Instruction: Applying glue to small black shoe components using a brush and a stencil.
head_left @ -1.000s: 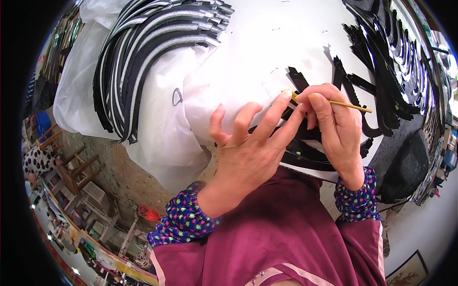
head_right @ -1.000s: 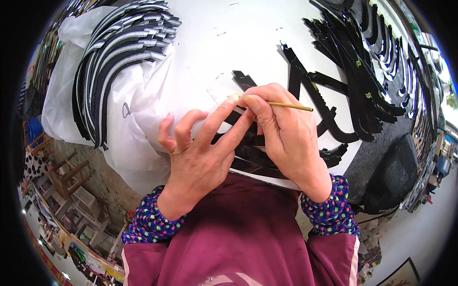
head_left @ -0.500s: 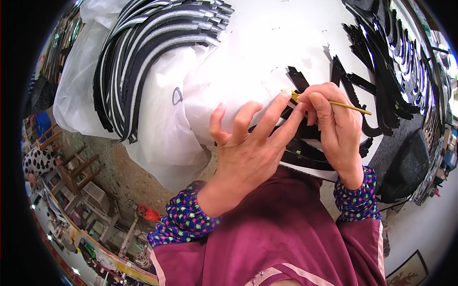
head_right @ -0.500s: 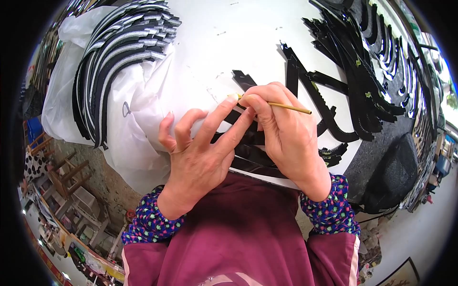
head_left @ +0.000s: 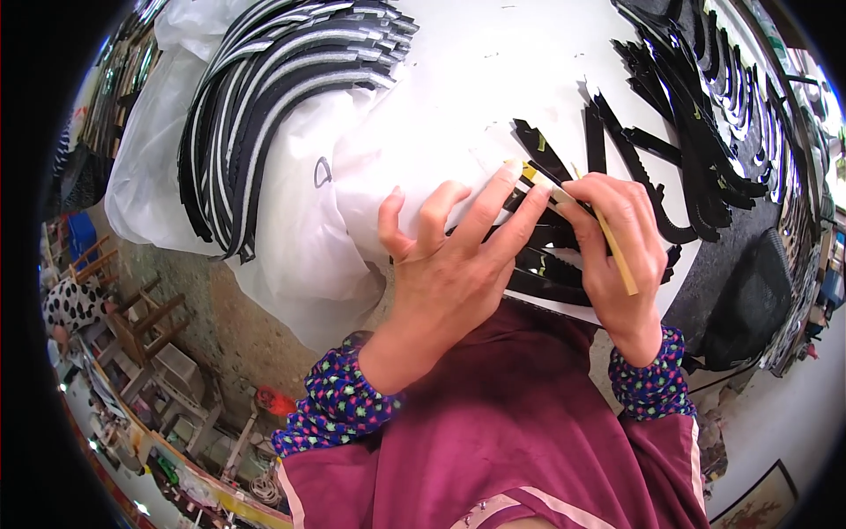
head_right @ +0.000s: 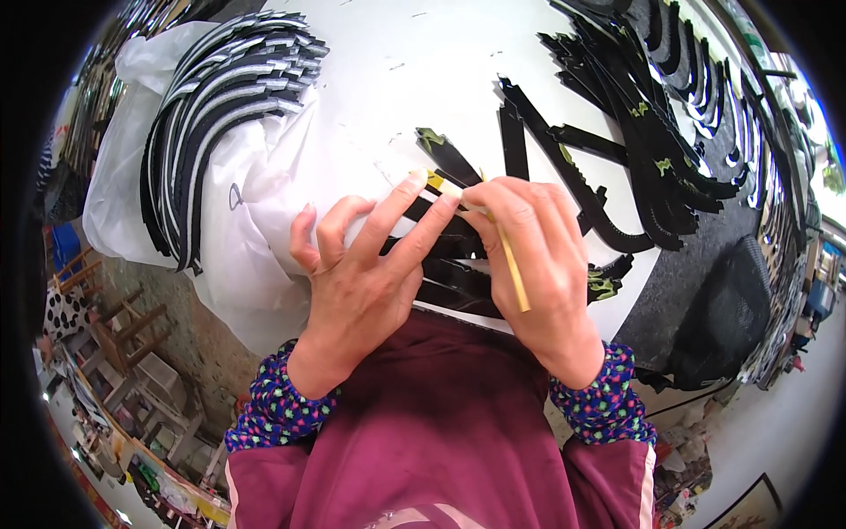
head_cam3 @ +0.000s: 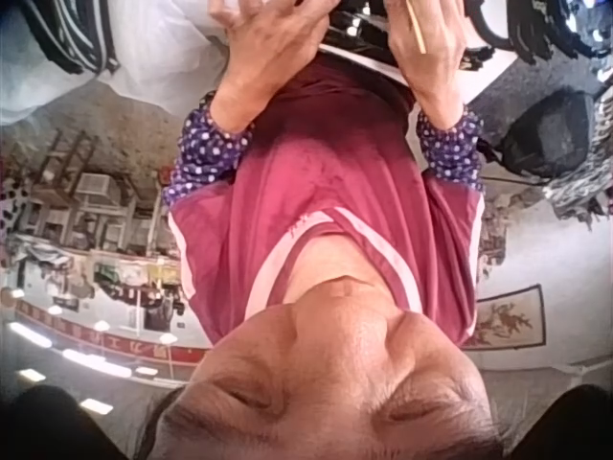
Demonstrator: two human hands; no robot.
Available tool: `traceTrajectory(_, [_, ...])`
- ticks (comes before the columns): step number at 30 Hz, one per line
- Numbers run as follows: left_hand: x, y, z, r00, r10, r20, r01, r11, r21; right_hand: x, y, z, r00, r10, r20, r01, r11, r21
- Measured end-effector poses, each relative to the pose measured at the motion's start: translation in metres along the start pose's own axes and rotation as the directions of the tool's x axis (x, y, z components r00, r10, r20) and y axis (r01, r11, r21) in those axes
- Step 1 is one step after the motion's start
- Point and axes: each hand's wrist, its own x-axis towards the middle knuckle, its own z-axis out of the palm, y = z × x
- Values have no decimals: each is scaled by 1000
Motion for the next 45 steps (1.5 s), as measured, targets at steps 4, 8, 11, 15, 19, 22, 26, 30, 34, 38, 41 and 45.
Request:
traceTrajectory(4, [2, -1, -1, 999, 21, -25, -21, 1000, -10, -8, 5, 5, 997, -79, -25, 77, 994, -80])
traceTrajectory(8, [0, -6, -2, 998, 16, -66, -22, 995, -93, -8, 4, 6, 998, -55, -42, 52, 997, -61])
traceTrajectory(11, [-7, -9, -2, 994, 23, -107, -34, 994, -103, -8, 5, 4, 997, -32, -68, 29, 999, -45])
traceTrajectory(15, [-18, -6, -5, 994, 47, -95, -47, 999, -5, -8, 4, 6, 994, 12, -109, -14, 1000, -23])
traceTrajectory(19, [-23, -3, -6, 996, 36, -84, -31, 998, 51, -5, 1, 2, 991, -30, -132, 30, 1000, -4])
traceTrajectory(22, [-25, -2, -4, 995, 28, -91, -23, 998, 54, -8, -3, -2, 994, -80, -75, 84, 995, 51])
traceTrajectory(26, [-28, 0, -4, 995, 0, -102, 3, 999, 32, -11, -7, 2, 997, -78, 5, 77, 993, 89])
traceTrajectory(30, [-32, -2, -1, 993, 16, -117, -15, 1000, 6, -12, -5, 5, 997, -75, 23, 74, 995, 62])
traceTrajectory(34, [-33, -2, -1, 993, 11, -118, -12, 1000, -6, -13, -6, 7, 998, -65, 19, 64, 996, 56])
traceTrajectory(38, [-33, 0, 2, 991, 6, -135, -5, 1000, 12, -13, -8, 7, 999, -48, 12, 47, 997, 57])
traceTrajectory(41, [-33, 1, 4, 992, 9, -127, -5, 999, 33, -12, -10, 8, 1000, -28, 6, 28, 998, 51])
traceTrajectory(45, [-32, 1, 8, 990, 11, -142, -4, 999, 55, -13, -9, 8, 1000, -18, -4, 18, 999, 46])
